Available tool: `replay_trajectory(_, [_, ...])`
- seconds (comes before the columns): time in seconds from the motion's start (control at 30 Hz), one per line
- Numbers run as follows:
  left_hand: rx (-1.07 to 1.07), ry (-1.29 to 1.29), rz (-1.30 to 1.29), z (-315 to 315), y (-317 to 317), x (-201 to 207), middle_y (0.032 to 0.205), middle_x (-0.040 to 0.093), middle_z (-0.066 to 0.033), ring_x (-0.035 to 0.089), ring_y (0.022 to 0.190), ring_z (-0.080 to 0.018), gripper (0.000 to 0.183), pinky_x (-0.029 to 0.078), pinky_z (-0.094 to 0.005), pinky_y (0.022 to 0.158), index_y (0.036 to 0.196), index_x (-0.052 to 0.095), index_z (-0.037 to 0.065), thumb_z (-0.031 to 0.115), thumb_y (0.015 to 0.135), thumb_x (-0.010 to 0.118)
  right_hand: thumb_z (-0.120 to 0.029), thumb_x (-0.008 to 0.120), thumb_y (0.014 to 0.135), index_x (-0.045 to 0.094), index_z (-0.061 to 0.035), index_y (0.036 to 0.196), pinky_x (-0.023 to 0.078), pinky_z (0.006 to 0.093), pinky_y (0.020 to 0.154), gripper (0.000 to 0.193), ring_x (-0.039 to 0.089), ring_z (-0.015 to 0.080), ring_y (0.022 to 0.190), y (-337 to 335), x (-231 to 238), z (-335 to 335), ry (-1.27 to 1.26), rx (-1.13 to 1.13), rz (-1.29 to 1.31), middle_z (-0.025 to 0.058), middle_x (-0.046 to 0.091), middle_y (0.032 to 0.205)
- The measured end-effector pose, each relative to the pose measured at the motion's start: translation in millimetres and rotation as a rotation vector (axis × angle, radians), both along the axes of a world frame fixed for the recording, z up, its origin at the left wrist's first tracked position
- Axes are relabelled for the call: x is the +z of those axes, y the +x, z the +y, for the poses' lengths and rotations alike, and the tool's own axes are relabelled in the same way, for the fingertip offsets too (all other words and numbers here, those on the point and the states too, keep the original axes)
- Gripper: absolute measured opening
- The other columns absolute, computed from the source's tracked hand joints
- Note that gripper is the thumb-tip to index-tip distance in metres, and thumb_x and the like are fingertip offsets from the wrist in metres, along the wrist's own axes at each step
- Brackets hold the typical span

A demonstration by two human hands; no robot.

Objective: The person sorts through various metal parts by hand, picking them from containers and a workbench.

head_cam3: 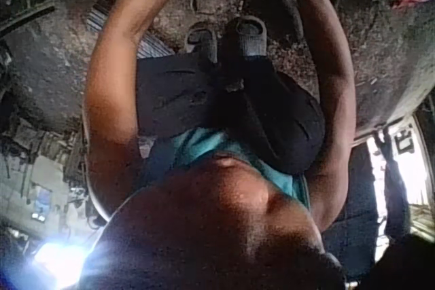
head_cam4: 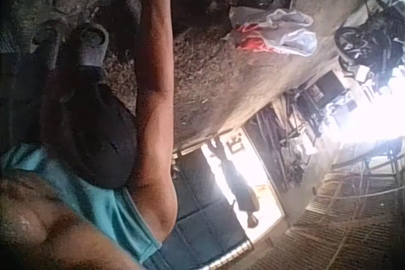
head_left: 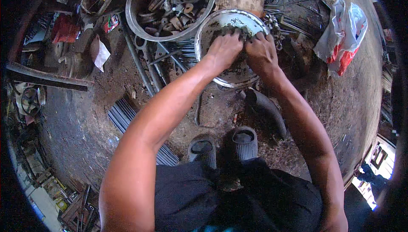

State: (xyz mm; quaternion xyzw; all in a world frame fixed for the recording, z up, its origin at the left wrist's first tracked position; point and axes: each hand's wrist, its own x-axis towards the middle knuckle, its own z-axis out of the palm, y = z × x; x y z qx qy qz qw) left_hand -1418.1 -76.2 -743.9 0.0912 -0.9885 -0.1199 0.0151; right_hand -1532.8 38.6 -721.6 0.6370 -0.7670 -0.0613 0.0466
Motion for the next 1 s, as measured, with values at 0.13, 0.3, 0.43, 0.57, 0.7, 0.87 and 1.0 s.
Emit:
replay_trajectory(0.13, [-0.01,-0.012,0.024,0.0,5.7,-6.0,0.112,0.058,-0.0231,0.066,0.093,-0.0379,0.032,0.057,-0.046,0.076,0.107,0.061,-0.001,-0.004,0.075,0.06,-0.015,0.062,0.075,0.07,-0.0074,0.091,0.044,0.0444,0.089,0.02,0.06,0.0279,0.103,-5.4,-3.5,-2.7,-0.097,0.031,-0.05,0.011,0.069,0.099])
replay_trajectory(0.3, [0.097,0.118,0.096,-0.1,6.1,18.7,0.114,0.054,-0.0246,0.064,0.093,-0.0415,0.038,0.055,-0.0479,0.078,0.115,0.05,-0.004,-0.004,0.077,0.058,-0.02,0.058,0.08,0.07,-0.0076,0.098,0.049,0.0455,0.086,0.024,0.065,0.0319,0.099,-5.3,15.8,-8.2,-0.204,-0.02,-0.216,0.0148,0.068,0.101])
replay_trajectory(0.43, [0.124,0.106,0.142,1.6,4.0,53.3,0.112,0.054,-0.0253,0.063,0.093,-0.0436,0.032,0.054,-0.0497,0.077,0.11,0.048,-0.007,-0.004,0.079,0.056,-0.013,0.057,0.08,0.064,-0.0024,0.102,0.053,0.0494,0.081,0.026,0.064,0.0426,0.091,-7.1,28.6,-12.6,-0.392,-0.122,-0.432,0.0205,0.066,0.104])
replay_trajectory(0.57, [0.187,0.026,0.265,-6.3,6.8,81.3,0.111,0.053,-0.028,0.063,0.09,-0.0458,0.03,0.053,-0.0523,0.077,0.108,0.048,-0.007,-0.003,0.08,0.055,-0.009,0.057,0.082,0.067,-0.0009,0.097,0.051,0.0502,0.077,0.019,0.062,0.0456,0.092,-9.1,49.9,-27.6,-0.509,-0.156,-0.651,0.0242,0.065,0.101])
replay_trajectory(0.7, [0.236,0.063,0.44,-24.3,17.0,106.1,0.11,0.052,-0.0301,0.061,0.087,-0.0481,0.031,0.053,-0.0524,0.077,0.109,0.046,-0.008,0.009,0.085,0.058,-0.012,0.061,0.088,0.068,0.0019,0.102,0.05,0.0357,0.062,0.021,0.066,0.0267,0.068,-6.4,65.4,-52.3,-0.683,-0.276,-1.196,0.0106,0.07,0.085])
replay_trajectory(0.87, [0.446,-0.028,0.44,-57.6,57.3,136.4,0.108,0.053,-0.0282,0.062,0.087,-0.0481,0.034,0.053,-0.054,0.077,0.106,0.049,-0.004,0.02,0.086,0.061,-0.008,0.066,0.087,0.067,0.0007,0.108,0.041,0.0224,0.055,0.023,0.054,0.0087,0.062,32.9,105.5,-90.3,-0.532,-0.254,-1.691,0.0023,0.065,0.082])
replay_trajectory(1.0, [0.622,-0.141,0.374,-78.2,78.7,154.3,0.114,0.055,-0.0282,0.062,0.094,-0.0471,0.036,0.052,-0.0545,0.082,0.111,0.05,-0.005,0.018,0.085,0.058,-0.004,0.063,0.088,0.064,0.0023,0.111,0.05,0.0255,0.059,0.023,0.063,0.0132,0.069,43.5,104.7,-122.5,-0.619,-0.116,-1.522,0.0059,0.068,0.089])
